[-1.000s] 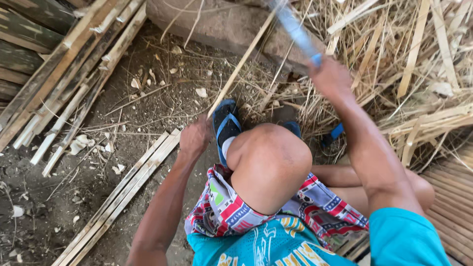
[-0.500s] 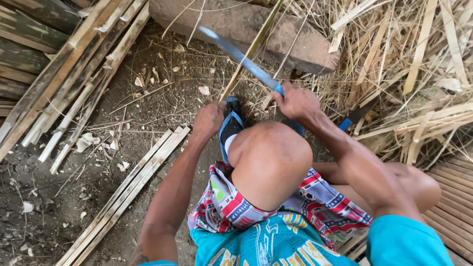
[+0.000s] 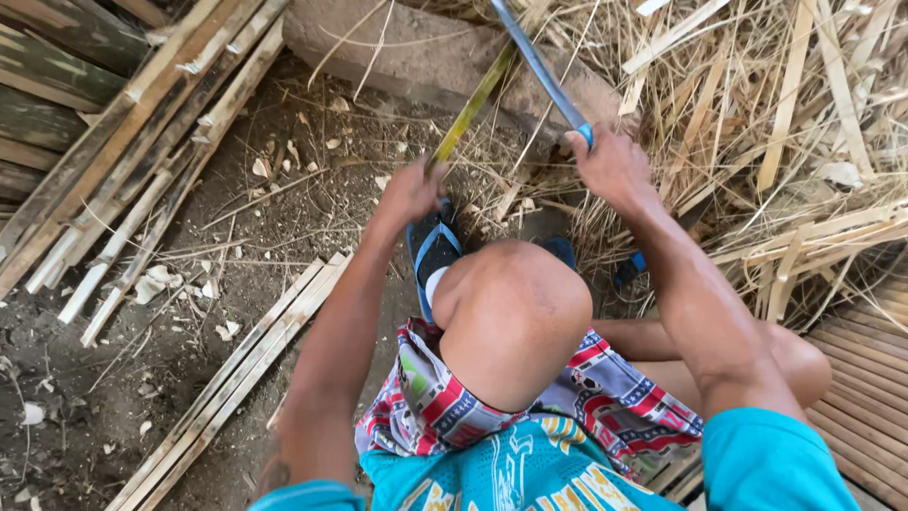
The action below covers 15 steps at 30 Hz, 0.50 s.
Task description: The person sits on the ground and uses a machete to split long bamboo poles into thin strips. They hold the bamboo with one hand and strike it repeatedly with the machete, separating the material into usable pieces.
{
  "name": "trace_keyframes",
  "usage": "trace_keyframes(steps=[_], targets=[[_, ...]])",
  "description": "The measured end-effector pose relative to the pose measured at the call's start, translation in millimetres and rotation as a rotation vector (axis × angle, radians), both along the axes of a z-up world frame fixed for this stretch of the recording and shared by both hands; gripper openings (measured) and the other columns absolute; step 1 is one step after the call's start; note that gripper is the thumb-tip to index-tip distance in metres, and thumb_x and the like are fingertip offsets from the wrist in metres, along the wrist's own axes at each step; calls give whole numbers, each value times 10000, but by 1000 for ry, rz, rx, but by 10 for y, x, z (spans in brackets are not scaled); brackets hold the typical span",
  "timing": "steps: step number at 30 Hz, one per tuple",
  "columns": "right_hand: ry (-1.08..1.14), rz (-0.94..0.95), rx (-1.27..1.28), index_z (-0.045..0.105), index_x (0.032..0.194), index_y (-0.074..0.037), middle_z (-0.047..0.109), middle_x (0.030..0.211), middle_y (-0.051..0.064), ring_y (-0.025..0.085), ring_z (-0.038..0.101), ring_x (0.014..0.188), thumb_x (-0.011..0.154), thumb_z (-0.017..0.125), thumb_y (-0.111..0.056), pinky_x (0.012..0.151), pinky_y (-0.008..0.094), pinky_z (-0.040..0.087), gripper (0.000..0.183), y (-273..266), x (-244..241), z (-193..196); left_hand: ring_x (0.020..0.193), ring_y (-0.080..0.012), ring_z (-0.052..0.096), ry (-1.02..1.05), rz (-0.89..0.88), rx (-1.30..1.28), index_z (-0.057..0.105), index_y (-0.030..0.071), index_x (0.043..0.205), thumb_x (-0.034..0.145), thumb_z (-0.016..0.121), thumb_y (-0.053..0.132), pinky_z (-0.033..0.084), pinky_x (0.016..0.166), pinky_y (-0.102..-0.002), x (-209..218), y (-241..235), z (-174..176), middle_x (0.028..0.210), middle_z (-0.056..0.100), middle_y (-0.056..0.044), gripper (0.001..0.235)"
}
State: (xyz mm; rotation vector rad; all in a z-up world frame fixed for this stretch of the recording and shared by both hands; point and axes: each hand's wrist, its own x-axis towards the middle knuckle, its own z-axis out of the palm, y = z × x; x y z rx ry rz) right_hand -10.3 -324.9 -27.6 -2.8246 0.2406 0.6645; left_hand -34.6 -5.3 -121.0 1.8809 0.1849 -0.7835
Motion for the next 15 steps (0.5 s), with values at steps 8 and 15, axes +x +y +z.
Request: trace_keyframes(steps=[8, 15], targets=[[194, 359, 20, 539, 1200, -30, 699, 784, 224, 428, 699, 706, 1041, 409, -576, 684, 572, 559, 583, 410, -363, -113, 693, -442, 696, -650, -96, 238, 597, 40, 1123, 1092, 468, 254, 483, 807, -662, -312, 2, -447, 800, 703, -241, 252], [-45, 52, -92, 596, 1142, 15, 684, 807, 252, 449, 694, 787, 1100, 454, -511, 769, 602, 519, 547, -315, 226, 34, 738, -502, 695, -225, -173, 430, 553, 59, 1280, 1055, 459, 321, 561, 656, -587, -647, 122, 56, 826, 686, -315, 358]])
